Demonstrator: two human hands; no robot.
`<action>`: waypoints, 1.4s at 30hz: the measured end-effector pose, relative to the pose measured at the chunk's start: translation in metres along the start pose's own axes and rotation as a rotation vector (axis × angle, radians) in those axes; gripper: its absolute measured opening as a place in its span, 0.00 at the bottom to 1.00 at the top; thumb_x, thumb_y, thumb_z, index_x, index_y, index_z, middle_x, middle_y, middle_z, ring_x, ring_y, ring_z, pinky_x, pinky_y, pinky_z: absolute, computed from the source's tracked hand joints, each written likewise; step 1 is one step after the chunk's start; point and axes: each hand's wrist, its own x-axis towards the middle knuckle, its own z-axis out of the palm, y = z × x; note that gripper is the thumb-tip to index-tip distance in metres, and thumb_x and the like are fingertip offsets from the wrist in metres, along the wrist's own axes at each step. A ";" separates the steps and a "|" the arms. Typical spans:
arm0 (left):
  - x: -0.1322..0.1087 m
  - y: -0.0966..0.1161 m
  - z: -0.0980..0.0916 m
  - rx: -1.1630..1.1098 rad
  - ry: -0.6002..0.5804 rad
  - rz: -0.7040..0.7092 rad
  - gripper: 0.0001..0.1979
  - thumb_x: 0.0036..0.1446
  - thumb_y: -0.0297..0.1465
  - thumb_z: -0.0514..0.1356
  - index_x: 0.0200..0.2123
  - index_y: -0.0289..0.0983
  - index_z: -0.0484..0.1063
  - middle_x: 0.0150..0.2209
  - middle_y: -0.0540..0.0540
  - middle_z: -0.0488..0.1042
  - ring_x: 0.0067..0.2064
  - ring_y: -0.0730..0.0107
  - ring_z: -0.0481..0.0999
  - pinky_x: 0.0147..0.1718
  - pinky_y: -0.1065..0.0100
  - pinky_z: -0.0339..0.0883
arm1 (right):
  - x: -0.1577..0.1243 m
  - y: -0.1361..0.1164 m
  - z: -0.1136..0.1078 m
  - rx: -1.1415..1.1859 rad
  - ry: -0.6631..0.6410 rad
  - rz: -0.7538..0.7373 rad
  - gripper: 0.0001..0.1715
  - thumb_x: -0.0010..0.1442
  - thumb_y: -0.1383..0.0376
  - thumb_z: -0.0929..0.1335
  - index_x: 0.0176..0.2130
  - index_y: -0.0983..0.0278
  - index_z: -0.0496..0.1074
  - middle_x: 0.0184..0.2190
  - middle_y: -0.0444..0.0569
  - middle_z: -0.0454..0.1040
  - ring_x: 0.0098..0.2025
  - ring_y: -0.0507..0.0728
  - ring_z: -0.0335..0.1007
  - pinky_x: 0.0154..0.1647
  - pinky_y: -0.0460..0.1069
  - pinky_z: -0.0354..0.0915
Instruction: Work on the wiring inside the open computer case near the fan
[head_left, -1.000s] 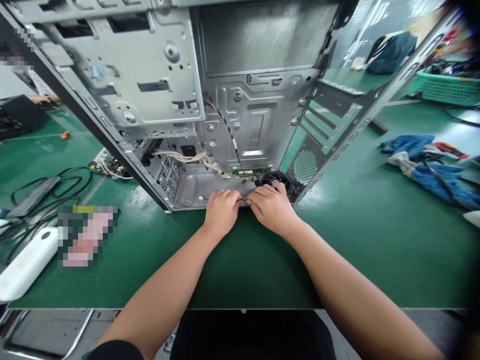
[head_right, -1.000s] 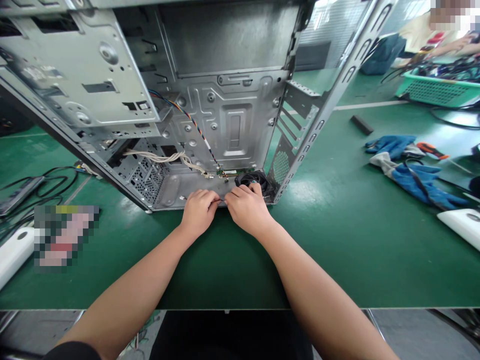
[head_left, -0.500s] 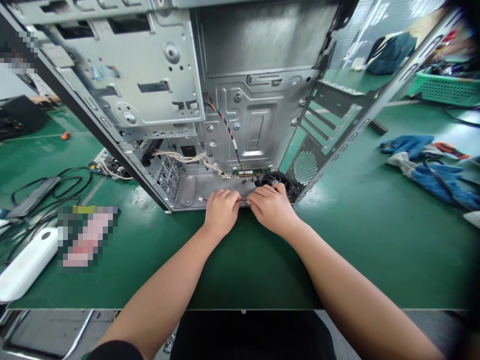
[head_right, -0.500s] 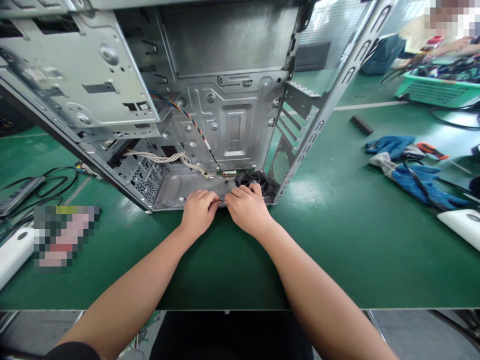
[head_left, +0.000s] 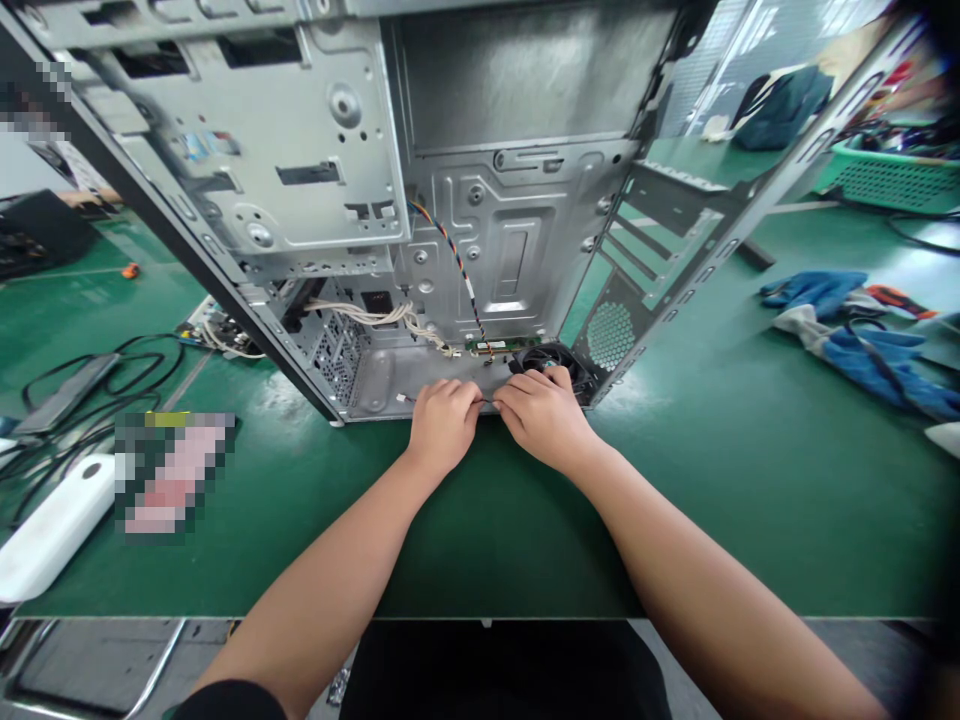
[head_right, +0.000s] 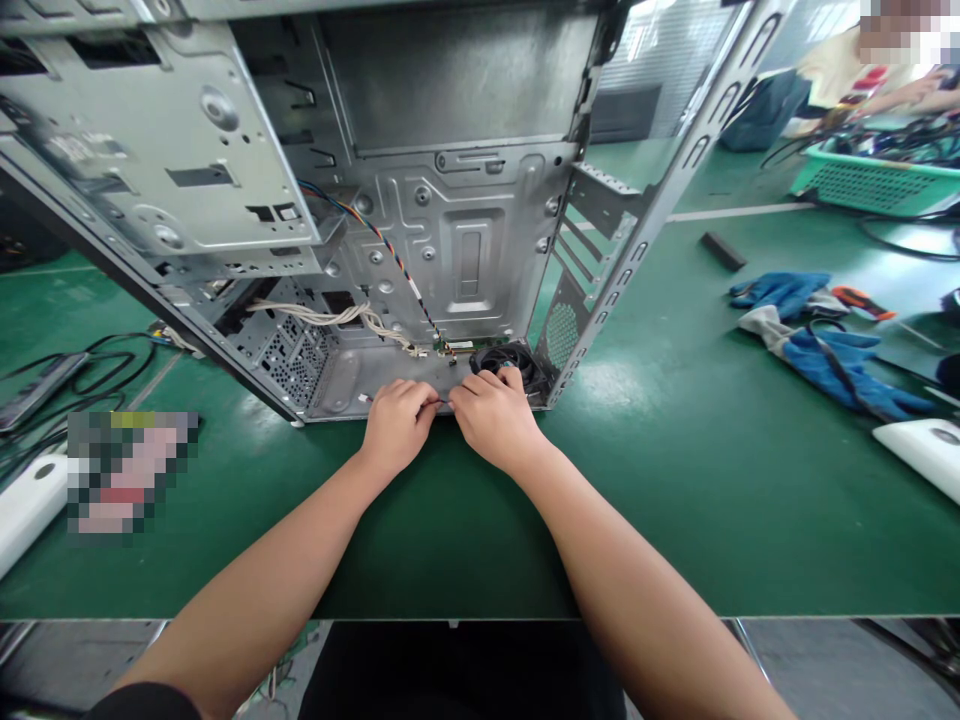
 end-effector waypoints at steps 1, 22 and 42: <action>0.000 0.000 0.000 0.003 -0.003 0.000 0.04 0.62 0.30 0.57 0.33 0.40 0.69 0.31 0.48 0.74 0.39 0.62 0.71 0.37 0.63 0.59 | 0.000 0.000 0.000 0.000 0.000 0.001 0.15 0.65 0.66 0.60 0.33 0.63 0.74 0.30 0.48 0.73 0.36 0.56 0.62 0.44 0.54 0.45; -0.001 -0.001 0.001 0.004 0.022 0.007 0.04 0.61 0.30 0.58 0.33 0.40 0.69 0.31 0.49 0.74 0.38 0.63 0.71 0.37 0.63 0.60 | -0.001 0.002 0.003 0.006 0.010 -0.003 0.17 0.66 0.65 0.59 0.34 0.63 0.74 0.30 0.49 0.73 0.37 0.56 0.62 0.45 0.54 0.45; -0.001 -0.002 0.003 -0.015 0.019 0.004 0.03 0.61 0.29 0.58 0.33 0.39 0.69 0.31 0.49 0.73 0.38 0.63 0.71 0.37 0.63 0.59 | -0.001 0.001 0.003 0.004 0.001 -0.004 0.16 0.66 0.65 0.59 0.34 0.63 0.74 0.30 0.48 0.73 0.37 0.56 0.63 0.45 0.54 0.45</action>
